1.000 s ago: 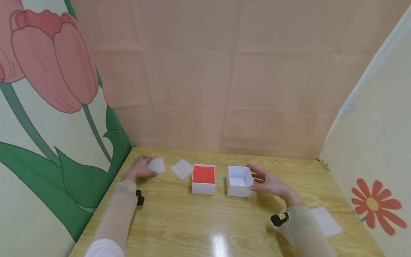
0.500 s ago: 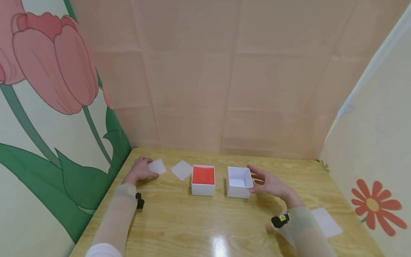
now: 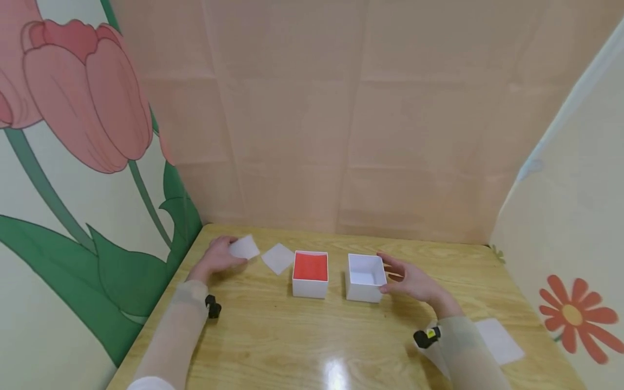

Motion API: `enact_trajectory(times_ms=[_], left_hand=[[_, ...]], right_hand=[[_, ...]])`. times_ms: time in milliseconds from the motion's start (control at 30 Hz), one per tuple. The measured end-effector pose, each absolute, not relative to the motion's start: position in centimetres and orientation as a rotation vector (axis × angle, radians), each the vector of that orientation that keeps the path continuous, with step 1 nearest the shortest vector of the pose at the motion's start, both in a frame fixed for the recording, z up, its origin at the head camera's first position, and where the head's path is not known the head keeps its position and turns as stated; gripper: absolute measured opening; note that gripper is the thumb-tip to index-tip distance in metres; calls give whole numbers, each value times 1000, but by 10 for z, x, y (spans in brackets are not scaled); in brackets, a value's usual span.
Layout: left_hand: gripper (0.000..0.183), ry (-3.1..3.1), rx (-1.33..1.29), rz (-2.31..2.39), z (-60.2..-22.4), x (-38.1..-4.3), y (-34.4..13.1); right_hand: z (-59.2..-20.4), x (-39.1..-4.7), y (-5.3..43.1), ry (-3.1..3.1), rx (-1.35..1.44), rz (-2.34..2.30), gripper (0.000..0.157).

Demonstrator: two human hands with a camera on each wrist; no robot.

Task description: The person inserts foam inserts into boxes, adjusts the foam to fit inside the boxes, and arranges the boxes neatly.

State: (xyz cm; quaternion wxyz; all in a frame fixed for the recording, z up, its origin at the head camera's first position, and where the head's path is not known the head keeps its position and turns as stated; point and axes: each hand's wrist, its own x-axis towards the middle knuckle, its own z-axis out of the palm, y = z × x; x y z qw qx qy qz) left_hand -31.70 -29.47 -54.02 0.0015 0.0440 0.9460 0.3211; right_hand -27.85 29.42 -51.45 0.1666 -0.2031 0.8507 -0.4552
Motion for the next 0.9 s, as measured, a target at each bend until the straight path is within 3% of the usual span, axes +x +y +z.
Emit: enact_trajectory(times_ms=[900], left_hand=[[90, 2946, 407, 1194, -504, -300, -243]], right_hand=[[-524, -281, 297, 2425, -543, -1332, 101]])
